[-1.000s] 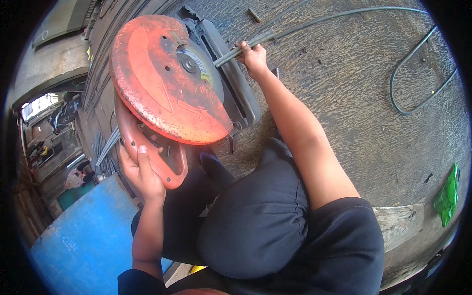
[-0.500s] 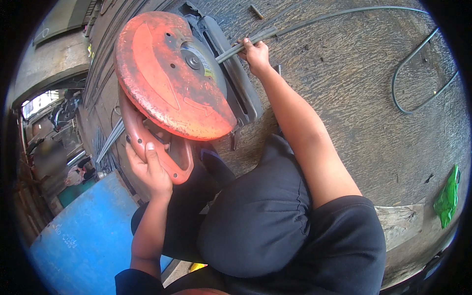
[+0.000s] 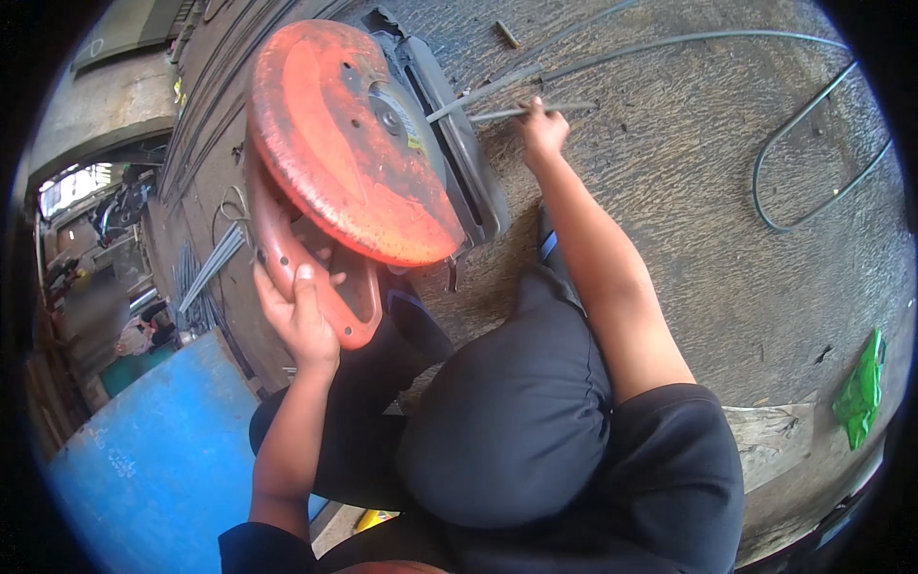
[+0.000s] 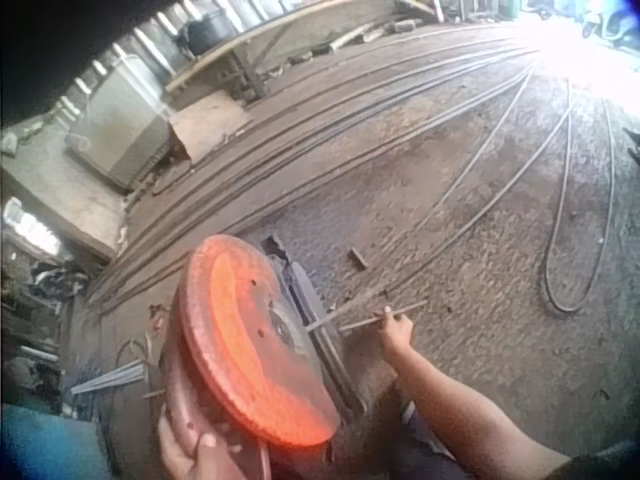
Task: Cut long metal pipes into smaller segments using a metal chop saw.
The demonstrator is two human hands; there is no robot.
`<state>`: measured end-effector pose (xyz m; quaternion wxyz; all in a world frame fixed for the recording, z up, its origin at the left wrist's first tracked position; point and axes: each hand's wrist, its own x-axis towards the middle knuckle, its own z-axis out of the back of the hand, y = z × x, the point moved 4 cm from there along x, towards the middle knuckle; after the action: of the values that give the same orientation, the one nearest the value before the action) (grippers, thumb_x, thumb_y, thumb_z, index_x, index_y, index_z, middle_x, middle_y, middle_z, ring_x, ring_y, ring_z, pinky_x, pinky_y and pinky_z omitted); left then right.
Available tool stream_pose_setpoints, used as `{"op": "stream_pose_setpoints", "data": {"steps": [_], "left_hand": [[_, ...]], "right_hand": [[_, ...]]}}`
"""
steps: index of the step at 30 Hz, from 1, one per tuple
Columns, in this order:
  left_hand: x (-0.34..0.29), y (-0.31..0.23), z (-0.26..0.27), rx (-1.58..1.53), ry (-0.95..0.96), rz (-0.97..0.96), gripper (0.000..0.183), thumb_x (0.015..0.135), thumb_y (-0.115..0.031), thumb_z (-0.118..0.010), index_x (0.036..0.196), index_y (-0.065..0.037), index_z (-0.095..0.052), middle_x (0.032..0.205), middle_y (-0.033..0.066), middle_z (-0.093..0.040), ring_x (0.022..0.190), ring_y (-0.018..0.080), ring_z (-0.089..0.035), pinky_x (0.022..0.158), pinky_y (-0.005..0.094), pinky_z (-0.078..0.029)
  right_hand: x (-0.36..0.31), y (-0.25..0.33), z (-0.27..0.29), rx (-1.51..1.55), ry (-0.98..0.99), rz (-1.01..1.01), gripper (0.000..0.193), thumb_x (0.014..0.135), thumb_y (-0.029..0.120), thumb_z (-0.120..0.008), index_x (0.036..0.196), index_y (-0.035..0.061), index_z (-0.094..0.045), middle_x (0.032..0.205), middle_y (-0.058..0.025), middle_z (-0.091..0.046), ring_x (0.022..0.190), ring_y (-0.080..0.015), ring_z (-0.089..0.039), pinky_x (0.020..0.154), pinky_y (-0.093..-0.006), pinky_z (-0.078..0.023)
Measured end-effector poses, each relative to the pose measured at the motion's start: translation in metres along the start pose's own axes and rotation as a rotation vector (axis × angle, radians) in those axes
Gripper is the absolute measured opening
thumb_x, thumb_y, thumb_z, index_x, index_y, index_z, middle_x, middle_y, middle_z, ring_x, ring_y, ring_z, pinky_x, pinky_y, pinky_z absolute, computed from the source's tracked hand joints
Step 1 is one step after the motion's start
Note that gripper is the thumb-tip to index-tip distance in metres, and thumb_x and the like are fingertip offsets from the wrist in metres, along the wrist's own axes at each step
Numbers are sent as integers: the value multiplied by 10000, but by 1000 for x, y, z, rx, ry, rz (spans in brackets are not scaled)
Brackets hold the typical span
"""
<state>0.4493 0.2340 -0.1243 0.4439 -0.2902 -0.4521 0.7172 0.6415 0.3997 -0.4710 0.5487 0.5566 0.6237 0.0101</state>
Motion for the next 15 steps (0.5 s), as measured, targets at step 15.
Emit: {"op": "stream_pose_setpoints", "data": {"steps": [15], "left_hand": [[-1, 9, 13, 153, -207, -178, 546, 796, -86, -610, 1297, -26, -402, 876, 122, -634, 623, 170, -626, 610, 324, -525]], "right_hand": [[-252, 72, 2, -2240, 1544, -522, 270, 770, 262, -687, 766, -6, -656, 723, -132, -661, 567, -201, -652, 441, -317, -529]]}}
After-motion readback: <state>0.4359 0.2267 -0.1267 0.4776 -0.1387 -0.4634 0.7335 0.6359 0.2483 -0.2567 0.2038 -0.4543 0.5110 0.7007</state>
